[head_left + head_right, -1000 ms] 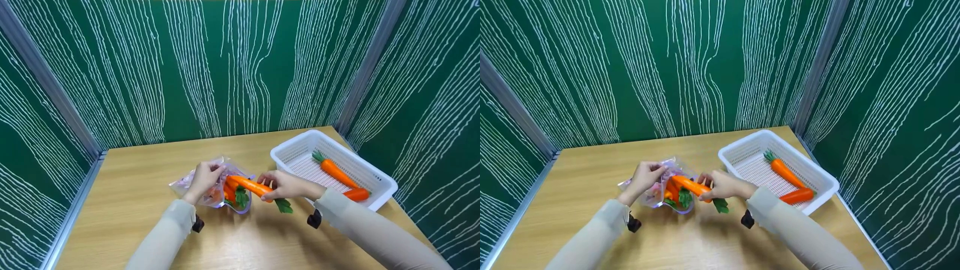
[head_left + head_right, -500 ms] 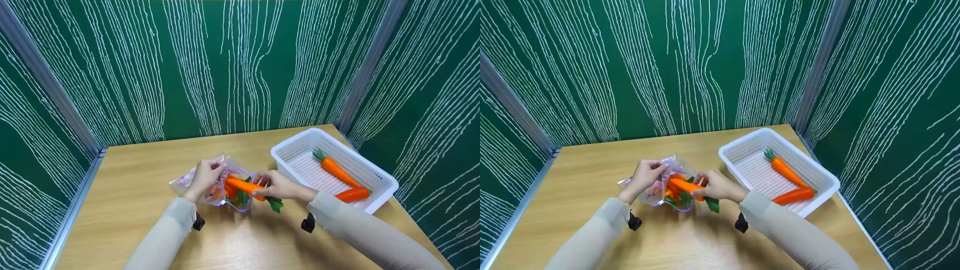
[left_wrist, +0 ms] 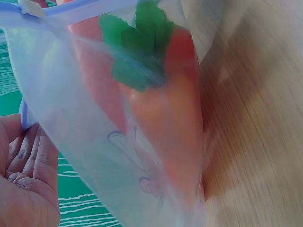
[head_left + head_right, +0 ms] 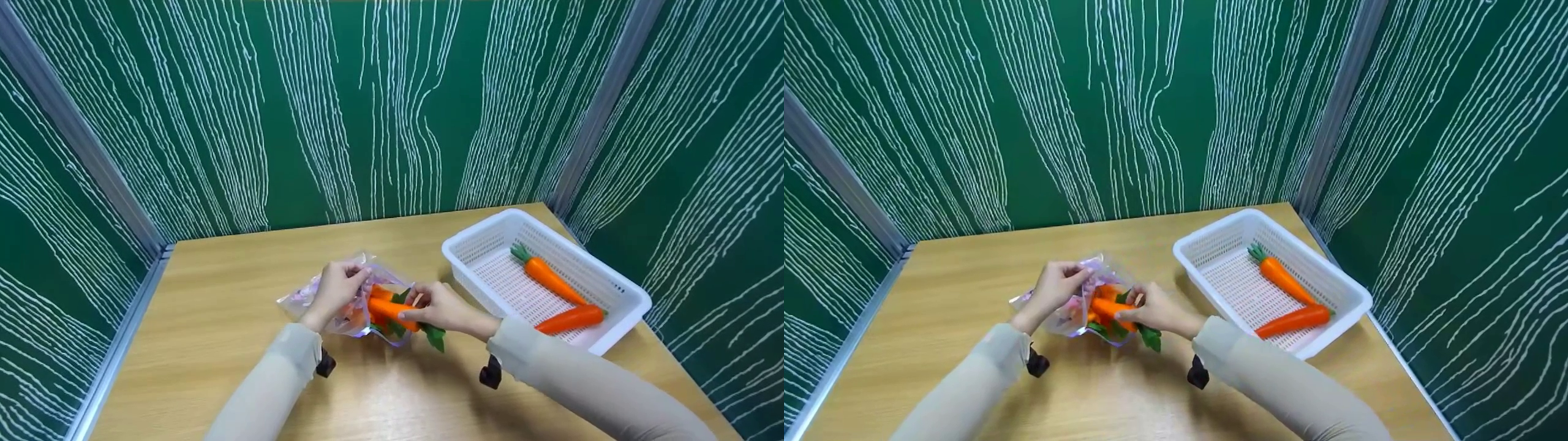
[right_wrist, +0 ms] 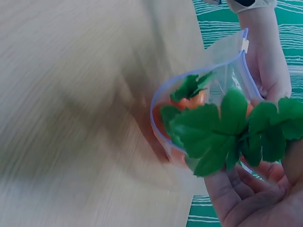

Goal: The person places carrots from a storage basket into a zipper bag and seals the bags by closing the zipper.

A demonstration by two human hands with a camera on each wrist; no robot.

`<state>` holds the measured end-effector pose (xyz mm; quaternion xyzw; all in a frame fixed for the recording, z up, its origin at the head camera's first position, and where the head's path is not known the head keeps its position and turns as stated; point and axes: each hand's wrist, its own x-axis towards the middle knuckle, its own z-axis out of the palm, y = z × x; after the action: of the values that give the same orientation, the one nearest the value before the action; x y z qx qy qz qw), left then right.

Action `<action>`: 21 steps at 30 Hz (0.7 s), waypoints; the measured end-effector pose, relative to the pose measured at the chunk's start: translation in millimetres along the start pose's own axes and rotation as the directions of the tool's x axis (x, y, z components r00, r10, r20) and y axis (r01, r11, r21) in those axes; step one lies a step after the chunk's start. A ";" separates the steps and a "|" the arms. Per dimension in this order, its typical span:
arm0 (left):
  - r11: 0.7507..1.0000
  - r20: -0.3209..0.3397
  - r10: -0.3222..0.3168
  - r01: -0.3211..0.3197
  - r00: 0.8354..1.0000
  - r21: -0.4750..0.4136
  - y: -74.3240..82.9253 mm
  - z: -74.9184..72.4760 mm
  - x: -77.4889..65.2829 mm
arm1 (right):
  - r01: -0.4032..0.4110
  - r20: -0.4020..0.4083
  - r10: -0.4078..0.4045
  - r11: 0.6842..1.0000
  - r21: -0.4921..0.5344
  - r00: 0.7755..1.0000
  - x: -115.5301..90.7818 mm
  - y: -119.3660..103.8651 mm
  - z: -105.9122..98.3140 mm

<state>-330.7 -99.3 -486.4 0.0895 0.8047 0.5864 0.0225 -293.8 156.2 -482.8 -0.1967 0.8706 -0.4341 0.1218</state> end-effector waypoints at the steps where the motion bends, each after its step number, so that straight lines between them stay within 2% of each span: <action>1: 1.000 0.001 -0.002 0.002 1.000 -0.001 0.3 -0.1 -0.2 | 0.006 -0.005 -0.006 1.000 -0.006 1.000 0.5 -0.5 1.8; 6: 1.000 0.006 -0.019 0.019 1.000 -0.009 1.2 -0.9 -0.6 | 0.044 -0.017 -0.045 0.998 -0.039 0.999 4.1 -1.7 10.4; 11: 1.000 0.007 -0.027 0.027 1.000 -0.006 1.7 -0.9 -0.8 | 0.012 -0.013 -0.013 0.998 -0.062 1.000 7.3 -2.6 18.5; 13: 1.000 0.007 -0.025 0.025 1.000 -0.006 1.6 -0.4 -1.2 | 0.023 -0.015 -0.024 0.997 -0.067 1.000 8.0 -2.7 22.0; 18: 1.000 0.002 -0.016 0.016 1.000 0.008 1.0 0.3 -2.1 | 0.077 0.008 -0.077 0.997 -0.029 0.997 8.6 -2.3 25.7; 21: 1.000 0.001 -0.024 0.024 1.000 0.019 1.9 -0.2 -2.3 | 0.079 0.026 -0.079 0.997 0.010 0.997 8.4 -2.9 24.4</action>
<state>-328.3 -99.3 -484.6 0.0804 0.8111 0.5786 0.0291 -291.3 133.5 -495.2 -0.2359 0.8586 -0.4399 0.1168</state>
